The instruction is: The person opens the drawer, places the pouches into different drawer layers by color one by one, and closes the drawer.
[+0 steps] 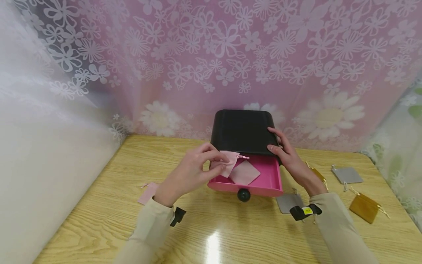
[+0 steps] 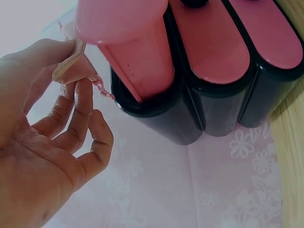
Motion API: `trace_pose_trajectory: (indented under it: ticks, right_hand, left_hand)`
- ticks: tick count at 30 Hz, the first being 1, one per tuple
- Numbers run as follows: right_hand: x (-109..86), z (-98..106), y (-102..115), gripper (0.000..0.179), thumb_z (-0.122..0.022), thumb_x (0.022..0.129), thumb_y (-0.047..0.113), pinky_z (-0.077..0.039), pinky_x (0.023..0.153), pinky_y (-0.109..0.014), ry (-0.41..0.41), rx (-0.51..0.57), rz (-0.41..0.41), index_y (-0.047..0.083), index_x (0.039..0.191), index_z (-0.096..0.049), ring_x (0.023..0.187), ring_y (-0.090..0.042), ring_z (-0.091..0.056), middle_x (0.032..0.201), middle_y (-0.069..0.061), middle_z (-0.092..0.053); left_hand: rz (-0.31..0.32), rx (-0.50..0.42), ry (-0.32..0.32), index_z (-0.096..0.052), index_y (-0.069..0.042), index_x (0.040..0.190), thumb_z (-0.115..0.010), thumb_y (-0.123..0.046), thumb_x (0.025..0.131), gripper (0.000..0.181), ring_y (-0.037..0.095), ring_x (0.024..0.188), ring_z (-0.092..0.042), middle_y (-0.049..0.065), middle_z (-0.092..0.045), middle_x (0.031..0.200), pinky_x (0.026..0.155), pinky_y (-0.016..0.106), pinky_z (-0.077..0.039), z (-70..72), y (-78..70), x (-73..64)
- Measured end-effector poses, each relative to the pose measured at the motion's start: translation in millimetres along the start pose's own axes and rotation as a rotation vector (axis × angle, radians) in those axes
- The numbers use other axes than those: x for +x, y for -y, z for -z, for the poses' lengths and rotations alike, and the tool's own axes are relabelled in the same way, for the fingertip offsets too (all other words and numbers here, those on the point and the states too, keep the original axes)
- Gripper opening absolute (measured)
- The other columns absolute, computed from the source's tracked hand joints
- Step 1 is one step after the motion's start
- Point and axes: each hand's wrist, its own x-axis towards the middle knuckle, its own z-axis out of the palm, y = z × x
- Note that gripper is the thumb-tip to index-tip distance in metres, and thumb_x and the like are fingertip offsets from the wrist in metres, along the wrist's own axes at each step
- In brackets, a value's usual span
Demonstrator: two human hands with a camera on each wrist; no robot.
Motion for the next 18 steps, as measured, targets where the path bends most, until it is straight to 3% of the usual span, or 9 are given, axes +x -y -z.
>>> trace_pose_trajectory:
  ticks: [9, 18]
  right_hand:
    - [-0.7, 0.1, -0.2, 0.060, -0.042, 0.110, 0.026, -0.053, 0.089, -0.016, -0.001, -0.004, 0.001, 0.030, 0.164, -0.016, 0.115, -0.001, -0.056, 0.154, -0.023, -0.027]
    - [-0.2, -0.8, -0.1, 0.060, -0.043, 0.110, 0.029, -0.053, 0.090, -0.015, -0.005, -0.019, -0.015, 0.033, 0.164, -0.017, 0.118, -0.007, -0.054, 0.155, -0.022, -0.027]
  left_hand:
    - [0.044, -0.008, 0.042, -0.077, -0.019, 0.104, -0.075, -0.014, 0.092, 0.013, 0.016, 0.071, -0.054, -0.006, -0.059, 0.093, 0.062, 0.020, -0.043, -10.5, -2.8, 1.2]
    - [0.043, 0.022, 0.036, -0.078, -0.020, 0.104, -0.076, -0.016, 0.092, 0.013, 0.006, 0.079, -0.054, -0.007, -0.062, 0.099, 0.068, 0.020, -0.046, -19.9, -4.6, 1.0]
